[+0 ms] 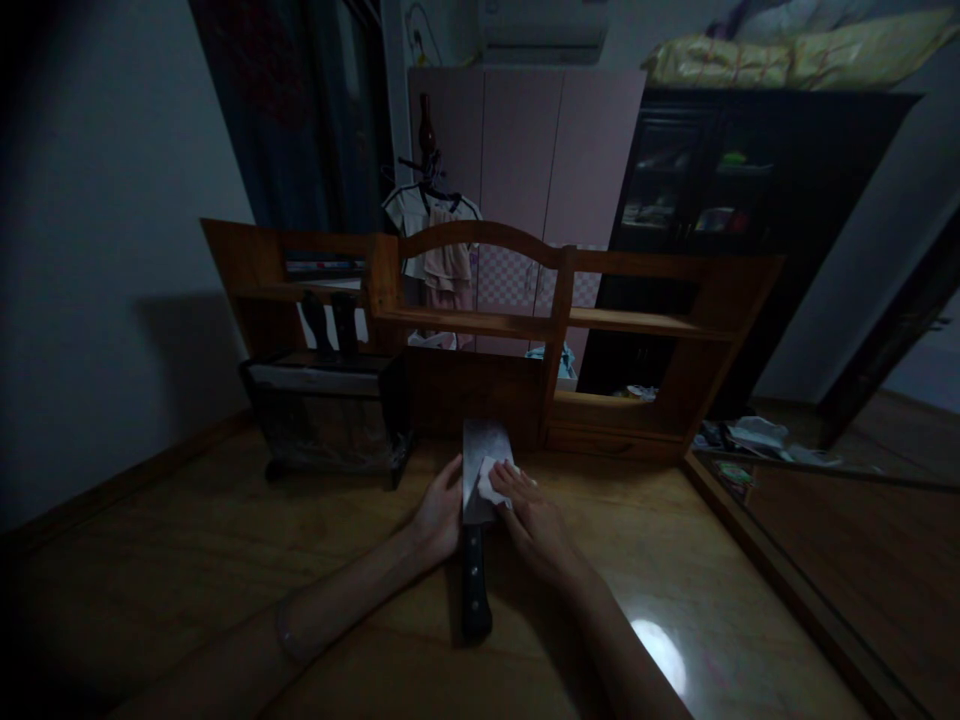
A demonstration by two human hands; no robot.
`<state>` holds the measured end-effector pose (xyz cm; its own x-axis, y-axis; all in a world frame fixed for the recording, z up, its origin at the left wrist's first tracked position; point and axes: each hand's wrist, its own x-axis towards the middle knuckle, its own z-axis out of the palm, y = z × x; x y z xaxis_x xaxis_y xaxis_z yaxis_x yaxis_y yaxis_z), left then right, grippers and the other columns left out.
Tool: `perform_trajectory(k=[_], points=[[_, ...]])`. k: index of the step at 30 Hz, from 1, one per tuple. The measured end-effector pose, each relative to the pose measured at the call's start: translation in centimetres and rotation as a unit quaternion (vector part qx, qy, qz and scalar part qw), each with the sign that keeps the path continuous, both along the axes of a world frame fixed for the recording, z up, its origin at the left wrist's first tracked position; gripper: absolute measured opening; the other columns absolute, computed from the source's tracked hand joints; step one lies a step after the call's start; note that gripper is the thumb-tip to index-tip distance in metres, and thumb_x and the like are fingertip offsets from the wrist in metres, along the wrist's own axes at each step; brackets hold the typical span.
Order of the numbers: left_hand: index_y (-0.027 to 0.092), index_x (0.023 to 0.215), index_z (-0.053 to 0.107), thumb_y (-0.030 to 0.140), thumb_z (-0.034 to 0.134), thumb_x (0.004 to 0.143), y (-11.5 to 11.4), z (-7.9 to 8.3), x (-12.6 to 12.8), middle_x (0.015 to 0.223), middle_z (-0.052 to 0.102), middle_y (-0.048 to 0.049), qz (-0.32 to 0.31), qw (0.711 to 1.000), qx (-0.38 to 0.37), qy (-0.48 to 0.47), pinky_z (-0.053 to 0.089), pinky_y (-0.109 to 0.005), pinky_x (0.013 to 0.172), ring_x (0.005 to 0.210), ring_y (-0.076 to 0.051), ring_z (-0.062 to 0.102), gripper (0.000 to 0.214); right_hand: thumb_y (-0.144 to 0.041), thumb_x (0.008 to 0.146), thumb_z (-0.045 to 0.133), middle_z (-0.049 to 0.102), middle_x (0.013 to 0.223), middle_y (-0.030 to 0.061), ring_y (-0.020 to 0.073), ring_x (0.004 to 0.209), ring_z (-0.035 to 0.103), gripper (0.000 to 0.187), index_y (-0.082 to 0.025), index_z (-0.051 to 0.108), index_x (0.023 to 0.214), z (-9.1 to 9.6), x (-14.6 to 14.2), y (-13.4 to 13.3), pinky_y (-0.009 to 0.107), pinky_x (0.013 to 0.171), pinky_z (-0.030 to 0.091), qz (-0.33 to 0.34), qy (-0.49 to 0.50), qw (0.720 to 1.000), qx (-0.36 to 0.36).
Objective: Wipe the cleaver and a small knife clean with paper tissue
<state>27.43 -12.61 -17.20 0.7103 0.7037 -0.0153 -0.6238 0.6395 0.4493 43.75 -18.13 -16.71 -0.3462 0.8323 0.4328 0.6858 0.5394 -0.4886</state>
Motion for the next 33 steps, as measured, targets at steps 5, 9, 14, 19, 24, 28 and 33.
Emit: perform_trajectory(k=[5,9,14,19,24,28,33], points=[[0.009,0.101,0.065,0.048,0.047,0.088,0.7,-1.3,0.1,0.090,0.070,-0.0123,0.020,1.000,-0.022,0.009,0.046,-0.033,0.088,0.081,-0.022,0.066,0.045,-0.021,0.095,0.037,0.023,0.152,0.0009,0.0200,0.140,0.019,0.053,-0.029,0.023,0.146,0.6,-1.9,-1.0,0.049,0.116,0.017,0.040,-0.070,0.996,0.021],[0.006,0.105,0.063,0.048,0.048,0.087,0.8,-1.6,0.1,0.096,0.069,-0.0152,0.013,1.000,-0.007,-0.004,0.045,-0.034,0.090,0.090,-0.024,0.065,0.049,-0.017,0.094,0.036,0.027,0.151,-0.0001,0.0196,0.140,0.019,0.053,-0.029,0.027,0.144,1.2,-2.3,-1.3,0.050,0.116,0.016,0.050,-0.093,0.994,0.021],[0.009,0.112,0.060,0.046,0.045,0.089,0.4,-1.0,-0.2,0.101,0.067,-0.0149,-0.005,1.000,-0.003,-0.006,0.046,-0.039,0.089,0.090,-0.025,0.065,0.046,-0.017,0.090,0.042,0.036,0.147,0.0026,0.0206,0.140,0.020,0.050,-0.025,0.040,0.139,1.8,-0.7,-1.3,0.051,0.116,0.015,0.025,-0.139,0.989,0.038],[0.008,0.110,0.060,0.042,0.047,0.088,0.1,-0.5,-0.5,0.103,0.067,-0.0154,-0.009,1.000,-0.020,-0.016,0.045,-0.041,0.090,0.094,-0.027,0.064,0.042,-0.017,0.087,0.045,0.038,0.146,0.0059,0.0228,0.138,0.027,0.043,-0.019,0.054,0.129,1.8,0.5,-0.9,0.051,0.117,0.013,-0.007,-0.163,0.985,0.057],[0.009,0.107,0.061,0.041,0.048,0.088,0.2,-0.7,-0.5,0.094,0.068,-0.0132,0.000,1.000,-0.011,-0.009,0.047,-0.039,0.086,0.086,-0.025,0.065,0.039,-0.017,0.087,0.045,0.035,0.148,0.0053,0.0223,0.138,0.027,0.048,-0.021,0.048,0.134,1.6,-0.2,-1.1,0.050,0.116,0.015,0.012,-0.146,0.988,0.049],[0.007,0.106,0.062,0.042,0.049,0.087,0.5,-1.2,-0.2,0.094,0.068,-0.0142,-0.014,1.000,-0.003,-0.002,0.047,-0.035,0.086,0.085,-0.023,0.065,0.042,-0.017,0.088,0.044,0.033,0.149,0.0024,0.0208,0.140,0.023,0.049,-0.025,0.044,0.137,1.7,-1.3,-1.7,0.049,0.116,0.018,0.039,-0.112,0.993,0.025],[0.007,0.109,0.061,0.043,0.049,0.087,0.5,-1.2,-0.1,0.103,0.067,-0.0168,-0.006,1.000,0.005,-0.004,0.045,-0.038,0.089,0.093,-0.027,0.064,0.044,-0.016,0.086,0.045,0.038,0.146,0.0030,0.0226,0.137,0.029,0.047,-0.026,0.050,0.132,1.8,-0.9,-1.5,0.052,0.114,0.020,0.053,-0.080,0.995,0.029]])
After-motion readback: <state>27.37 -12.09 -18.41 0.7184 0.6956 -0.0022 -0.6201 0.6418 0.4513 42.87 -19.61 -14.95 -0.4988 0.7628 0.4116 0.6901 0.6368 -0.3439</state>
